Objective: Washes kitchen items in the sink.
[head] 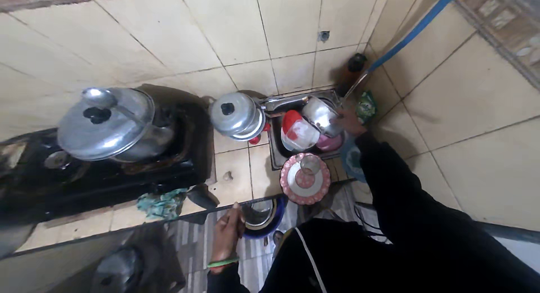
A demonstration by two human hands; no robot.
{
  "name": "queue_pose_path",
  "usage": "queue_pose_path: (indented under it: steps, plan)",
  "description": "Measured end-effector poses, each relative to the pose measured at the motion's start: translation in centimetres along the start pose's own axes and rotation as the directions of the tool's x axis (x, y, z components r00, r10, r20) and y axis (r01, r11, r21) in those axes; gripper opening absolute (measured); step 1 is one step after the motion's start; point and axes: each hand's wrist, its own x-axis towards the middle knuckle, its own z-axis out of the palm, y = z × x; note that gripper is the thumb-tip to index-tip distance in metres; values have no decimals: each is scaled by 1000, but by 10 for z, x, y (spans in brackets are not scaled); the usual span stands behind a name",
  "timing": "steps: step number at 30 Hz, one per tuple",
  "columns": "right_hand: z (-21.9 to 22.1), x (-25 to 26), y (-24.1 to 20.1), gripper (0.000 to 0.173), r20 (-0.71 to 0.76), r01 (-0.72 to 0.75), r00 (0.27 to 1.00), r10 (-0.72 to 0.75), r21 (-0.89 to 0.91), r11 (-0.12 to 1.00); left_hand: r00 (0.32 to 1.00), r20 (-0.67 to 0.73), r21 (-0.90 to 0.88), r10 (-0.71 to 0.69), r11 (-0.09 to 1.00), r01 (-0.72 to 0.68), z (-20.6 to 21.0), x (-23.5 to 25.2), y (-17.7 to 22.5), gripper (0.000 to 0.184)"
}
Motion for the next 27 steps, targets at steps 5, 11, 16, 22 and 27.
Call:
queue_pose_path:
  steps: [5,11,16,22,27]
  plan:
    - [9,-17,-15,37,11,-291,950,311,383,877,1000,9,-45,-26,999,26,2,1,3,50]
    - [18,1,18,24,94,-217,939,331,909,357,997,67,-106,-34,993,41,11,2,8,54]
    - [10,3,7,29,7,-165,948,319,867,471,992,125,-107,-3,994,17,19,6,10,56]
    - [-26,-8,-9,33,-143,25,990,-5,136,990,986,150,-91,70,994,-56,35,20,25,45]
    - [-49,-15,-8,31,-71,93,989,-131,-394,915,944,307,1,123,992,-129,78,37,52,32]
